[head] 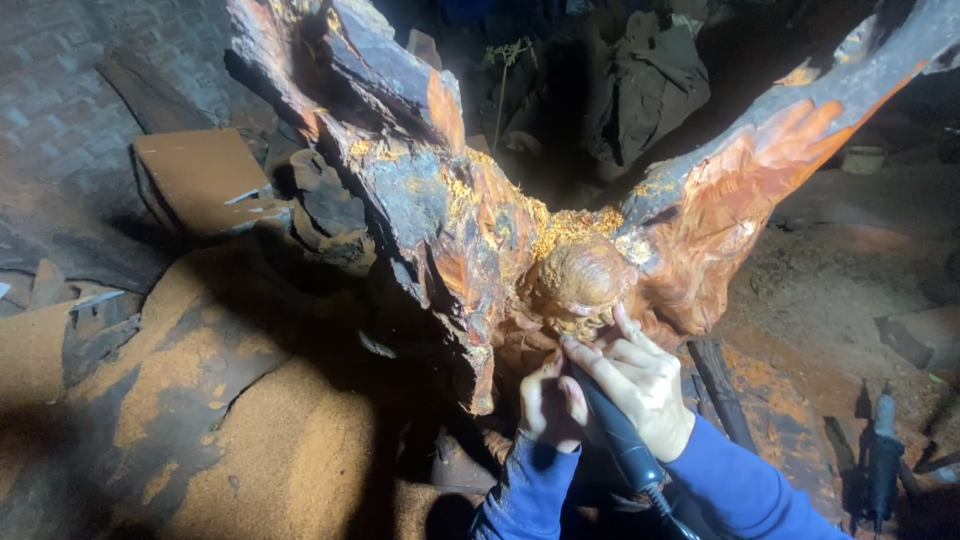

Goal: Using a handheld rotary tool to carve intricate details into a large wooden sculpture.

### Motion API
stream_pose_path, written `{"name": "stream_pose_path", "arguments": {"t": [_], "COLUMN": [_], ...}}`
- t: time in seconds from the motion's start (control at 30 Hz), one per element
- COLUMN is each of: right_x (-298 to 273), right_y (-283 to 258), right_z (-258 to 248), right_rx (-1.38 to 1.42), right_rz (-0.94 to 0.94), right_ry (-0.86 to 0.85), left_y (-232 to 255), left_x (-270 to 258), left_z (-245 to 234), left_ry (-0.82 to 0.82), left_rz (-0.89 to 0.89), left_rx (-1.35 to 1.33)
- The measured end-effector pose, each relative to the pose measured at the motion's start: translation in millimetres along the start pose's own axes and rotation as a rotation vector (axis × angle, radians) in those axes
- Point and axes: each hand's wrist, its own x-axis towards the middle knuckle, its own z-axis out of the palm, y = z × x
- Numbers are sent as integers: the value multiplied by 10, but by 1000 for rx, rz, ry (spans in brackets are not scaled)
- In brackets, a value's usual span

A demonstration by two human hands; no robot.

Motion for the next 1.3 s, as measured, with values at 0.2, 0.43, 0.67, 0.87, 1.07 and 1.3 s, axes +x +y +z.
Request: {"name": "stream_pose_path", "arguments": {"t": [0.2,0.43,0.67,0.87,1.07,1.3], "right_x": [25,35,38,47,51,9], "right_y": [-11,6,16,-17,-26,-6], "right_z": [-14,-34,-56,-13,5,16], "right_rx": [6,32,102,1,-30,-39], "right_rz": [44,8,-29,-37,-16,-2], "right_ry": [24,52,100,51,40,68], "left_y": [-287,-133,-161,-954,-834,-638], "left_x": [480,499,497,614,636,591], "left_z": [58,114,139,-230,-280,-172], "left_ry": [-144,-419,-388,-186,-277,-202], "left_rz": [-854,-529,-321,-642,-777,-772], "left_rx": [-1474,-1016,-794,-1159,-1160,-1168]}}
